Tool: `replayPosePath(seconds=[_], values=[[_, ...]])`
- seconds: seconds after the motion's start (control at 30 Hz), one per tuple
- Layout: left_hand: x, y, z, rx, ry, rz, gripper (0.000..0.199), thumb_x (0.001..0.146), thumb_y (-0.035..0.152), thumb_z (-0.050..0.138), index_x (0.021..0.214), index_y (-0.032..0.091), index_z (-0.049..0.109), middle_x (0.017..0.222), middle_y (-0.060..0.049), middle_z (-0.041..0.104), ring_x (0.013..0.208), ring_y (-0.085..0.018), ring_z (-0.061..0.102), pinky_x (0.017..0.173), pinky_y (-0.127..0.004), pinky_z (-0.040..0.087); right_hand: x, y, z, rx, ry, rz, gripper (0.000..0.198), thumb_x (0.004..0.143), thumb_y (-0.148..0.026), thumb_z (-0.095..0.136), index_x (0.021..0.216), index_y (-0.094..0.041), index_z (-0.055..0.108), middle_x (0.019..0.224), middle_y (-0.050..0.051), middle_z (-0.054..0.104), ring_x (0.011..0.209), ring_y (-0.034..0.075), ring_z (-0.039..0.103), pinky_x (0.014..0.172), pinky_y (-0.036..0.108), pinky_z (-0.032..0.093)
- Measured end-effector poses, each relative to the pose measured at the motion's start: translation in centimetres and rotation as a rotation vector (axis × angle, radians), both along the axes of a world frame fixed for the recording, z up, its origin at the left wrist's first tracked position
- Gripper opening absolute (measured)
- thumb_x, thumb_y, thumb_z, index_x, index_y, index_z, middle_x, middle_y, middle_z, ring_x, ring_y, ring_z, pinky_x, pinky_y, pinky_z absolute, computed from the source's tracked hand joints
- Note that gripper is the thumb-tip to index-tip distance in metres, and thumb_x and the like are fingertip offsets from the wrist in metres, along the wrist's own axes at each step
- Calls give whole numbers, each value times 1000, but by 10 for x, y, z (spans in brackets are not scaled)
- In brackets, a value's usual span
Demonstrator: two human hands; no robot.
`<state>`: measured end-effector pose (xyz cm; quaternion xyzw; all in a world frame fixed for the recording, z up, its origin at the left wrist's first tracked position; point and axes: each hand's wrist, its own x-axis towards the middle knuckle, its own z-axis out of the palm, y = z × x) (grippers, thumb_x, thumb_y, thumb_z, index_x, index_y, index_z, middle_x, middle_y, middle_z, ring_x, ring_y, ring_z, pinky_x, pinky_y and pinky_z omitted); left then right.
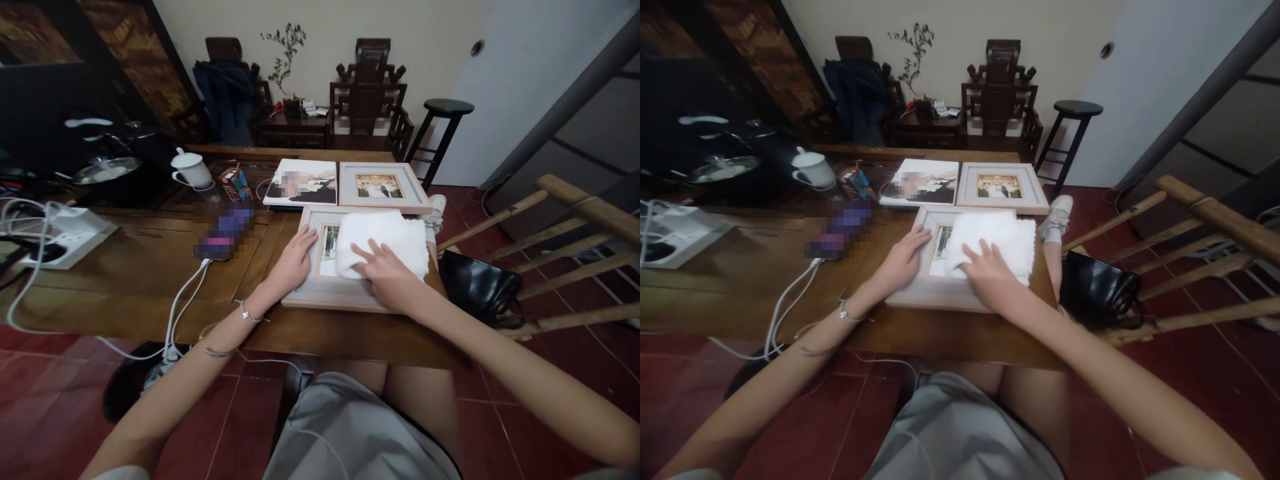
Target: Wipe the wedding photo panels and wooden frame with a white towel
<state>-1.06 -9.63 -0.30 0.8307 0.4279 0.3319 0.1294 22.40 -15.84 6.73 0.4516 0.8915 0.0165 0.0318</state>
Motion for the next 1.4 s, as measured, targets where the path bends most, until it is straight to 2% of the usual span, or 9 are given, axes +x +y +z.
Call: replayPosePath(seconds=[0.2,0.33,0.43,0.6,0.77,0.9,1.03,1.2,1.4], values=[[0,0,-1,9,24,17,50,81,4,39,128,10,55,139,-14,54,139,-27,36,115,-54,29,5,-70,25,-212,110,149,59,71,3,44,125,-18,58,151,8,39,136,34,37,107,51,39],[0,2,-2,16,18,14,51,81,5,40,128,13,56,138,-12,55,139,-26,36,115,-54,30,-7,-87,27,-257,119,186,61,68,2,49,124,-19,58,154,10,35,140,37,29,109,57,34],[0,2,-3,19,24,19,49,82,6,40,127,13,56,138,-12,55,139,-26,36,115,-53,30,-11,-70,13,-209,154,147,68,66,4,48,130,-19,55,154,11,34,142,37,23,110,58,31],[0,1,-3,25,14,11,49,82,5,38,127,12,56,138,-14,55,139,-27,37,115,-53,30,2,-5,-13,-53,249,44,70,66,9,40,128,-18,57,151,12,38,143,31,23,112,56,27],[0,0,-2,5,5,7,48,82,5,37,126,8,57,137,-17,54,139,-28,36,115,-53,30,17,57,-19,203,235,-57,69,68,12,33,129,-14,55,155,13,31,145,32,18,113,57,26],[0,1,-2,8,10,1,48,83,5,38,127,12,56,138,-14,55,139,-27,36,114,-56,30,14,74,-17,225,127,-35,67,70,13,33,125,-16,59,153,11,36,143,35,21,110,61,28],[0,1,-2,15,4,10,45,85,7,38,125,13,57,137,-13,55,139,-27,36,115,-54,30,1,51,-11,126,61,19,62,71,11,38,121,-17,62,151,11,39,141,38,25,108,62,29],[2,1,-3,17,20,25,44,85,7,38,125,10,56,137,-15,55,139,-27,36,115,-53,31,-5,-9,3,-98,54,89,58,70,7,44,122,-13,61,151,13,38,139,39,28,108,61,30],[2,0,0,8,47,38,45,85,8,37,125,8,57,138,-15,54,139,-27,36,116,-50,30,-3,-59,16,-256,124,220,61,69,3,45,125,-17,58,156,7,31,141,35,26,111,56,30]])
